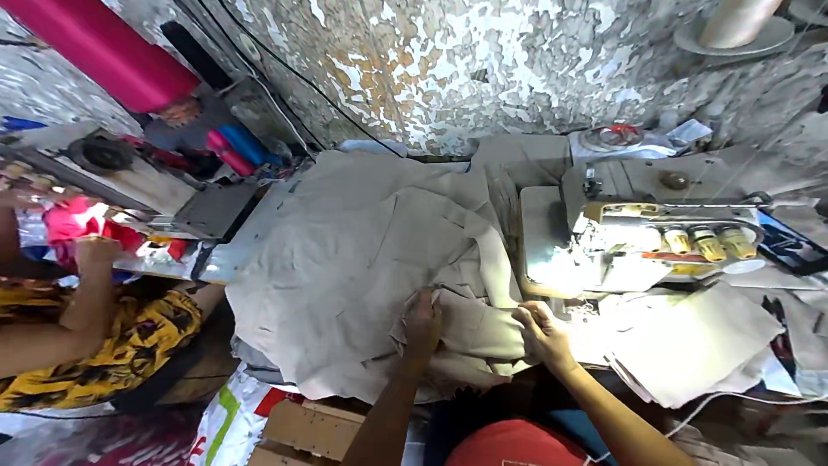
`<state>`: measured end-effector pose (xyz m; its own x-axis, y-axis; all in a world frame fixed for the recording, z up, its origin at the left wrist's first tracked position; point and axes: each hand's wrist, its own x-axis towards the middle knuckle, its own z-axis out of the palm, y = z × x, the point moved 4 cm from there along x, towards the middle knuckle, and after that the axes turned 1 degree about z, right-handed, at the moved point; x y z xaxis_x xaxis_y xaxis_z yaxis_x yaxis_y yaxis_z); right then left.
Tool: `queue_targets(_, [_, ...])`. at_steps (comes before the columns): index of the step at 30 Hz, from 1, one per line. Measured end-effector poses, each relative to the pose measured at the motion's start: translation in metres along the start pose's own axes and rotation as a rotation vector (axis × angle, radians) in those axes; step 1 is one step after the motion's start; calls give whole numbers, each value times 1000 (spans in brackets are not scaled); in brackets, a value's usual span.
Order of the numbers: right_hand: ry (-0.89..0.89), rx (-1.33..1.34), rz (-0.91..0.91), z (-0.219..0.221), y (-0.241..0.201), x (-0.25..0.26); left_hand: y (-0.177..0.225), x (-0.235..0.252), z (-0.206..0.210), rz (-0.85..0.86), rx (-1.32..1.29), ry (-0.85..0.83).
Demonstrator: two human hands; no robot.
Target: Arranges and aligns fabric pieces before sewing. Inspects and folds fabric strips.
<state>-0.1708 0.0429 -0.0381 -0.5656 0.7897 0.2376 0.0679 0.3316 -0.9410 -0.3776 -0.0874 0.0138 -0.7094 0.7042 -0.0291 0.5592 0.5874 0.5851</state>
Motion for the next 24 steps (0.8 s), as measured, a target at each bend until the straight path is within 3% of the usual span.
queue_targets(6, [57, -247, 14, -2, 1, 1, 3, 5, 1, -34, -14, -20])
queue_targets(9, [-7, -272, 62, -14, -12, 3, 4, 10, -5, -95, -38, -70])
queue_targets(11, [-35, -277, 49, -33, -26, 0, 8, 9, -13, -50, -81, -13])
queue_targets(14, [125, -468, 31, -87, -44, -12, 29, -3, -27, 185, -91, 109])
queue_targets(19, [492, -684, 320, -226, -19, -32, 72, -41, -26, 554, -166, 139])
queue_targets(21, [547, -730, 446, -272, -3, -36, 87, -56, -14, 627, -189, 101])
queue_targets(24, [499, -748, 583, -304, 10, -29, 106, -69, 5, 699, -247, 55])
